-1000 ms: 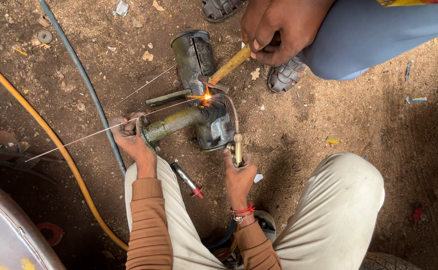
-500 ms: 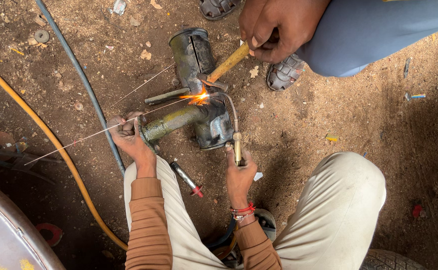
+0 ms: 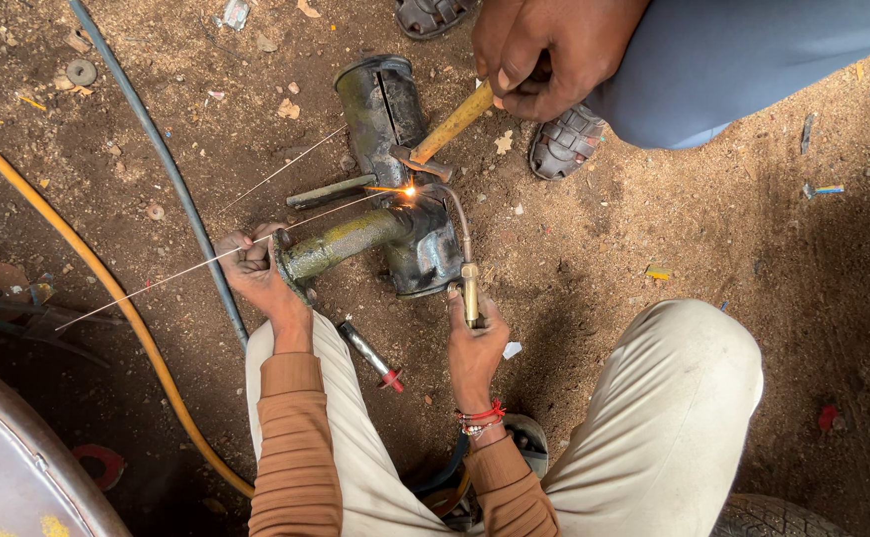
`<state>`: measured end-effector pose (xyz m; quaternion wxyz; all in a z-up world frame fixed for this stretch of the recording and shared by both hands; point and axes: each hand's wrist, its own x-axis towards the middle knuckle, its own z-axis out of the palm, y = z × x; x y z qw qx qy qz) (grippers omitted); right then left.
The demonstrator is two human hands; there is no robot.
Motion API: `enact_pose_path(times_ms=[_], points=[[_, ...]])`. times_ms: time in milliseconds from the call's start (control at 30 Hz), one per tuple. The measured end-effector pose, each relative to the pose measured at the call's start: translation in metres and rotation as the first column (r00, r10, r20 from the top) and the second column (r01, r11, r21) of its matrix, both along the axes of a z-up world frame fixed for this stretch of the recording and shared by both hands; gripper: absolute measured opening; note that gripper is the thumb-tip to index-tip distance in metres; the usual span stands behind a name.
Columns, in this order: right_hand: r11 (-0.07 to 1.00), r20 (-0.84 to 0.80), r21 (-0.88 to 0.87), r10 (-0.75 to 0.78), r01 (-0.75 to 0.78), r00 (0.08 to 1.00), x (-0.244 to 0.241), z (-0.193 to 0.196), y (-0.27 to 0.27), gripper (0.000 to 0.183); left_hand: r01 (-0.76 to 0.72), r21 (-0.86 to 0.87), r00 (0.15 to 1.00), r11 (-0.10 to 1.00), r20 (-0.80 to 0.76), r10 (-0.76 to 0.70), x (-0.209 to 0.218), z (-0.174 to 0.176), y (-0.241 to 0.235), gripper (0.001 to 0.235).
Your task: The person sits on the ground and uses a welding torch to repair a crack in a metal pipe. They hold a welding rod in one hand and the torch in the other, applying heat and filler material to the joint. Another person assists by hammering the metal pipe to shape it during the process.
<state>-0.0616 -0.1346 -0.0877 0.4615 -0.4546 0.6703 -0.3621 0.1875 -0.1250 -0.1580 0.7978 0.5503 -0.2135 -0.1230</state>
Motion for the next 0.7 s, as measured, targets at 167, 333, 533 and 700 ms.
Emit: enact_pose_path(times_ms=[167,333,533,700], points=[[0.998,-0.027,0.061,-0.004,0.006,1.0,0.0009,0.0022,-0.002,0.02,0.002,-0.017,1.0,1.0,-0.018,-0.002,-0.0006,0.002,-0.001,0.035],[1.0,-0.016,0.031,-0.002,0.003,1.0,0.0004,0.0017,-0.0017,0.022,0.017,-0.009,1.0,1.0,-0.005,-0.017,-0.002,0.0047,-0.0024,0.037],[1.0,-0.038,0.001,0.008,-0.008,0.999,0.0006,-0.0012,-0.0022,0.024,0.01,-0.012,1.0,1.0,-0.012,-0.011,-0.0032,0.0085,-0.0037,0.041],[1.0,-0.055,0.023,0.015,-0.013,0.998,0.0012,0.0,-0.0027,0.024,0.02,-0.029,1.0,0.999,0.003,-0.02,-0.003,0.0068,-0.0033,0.04]])
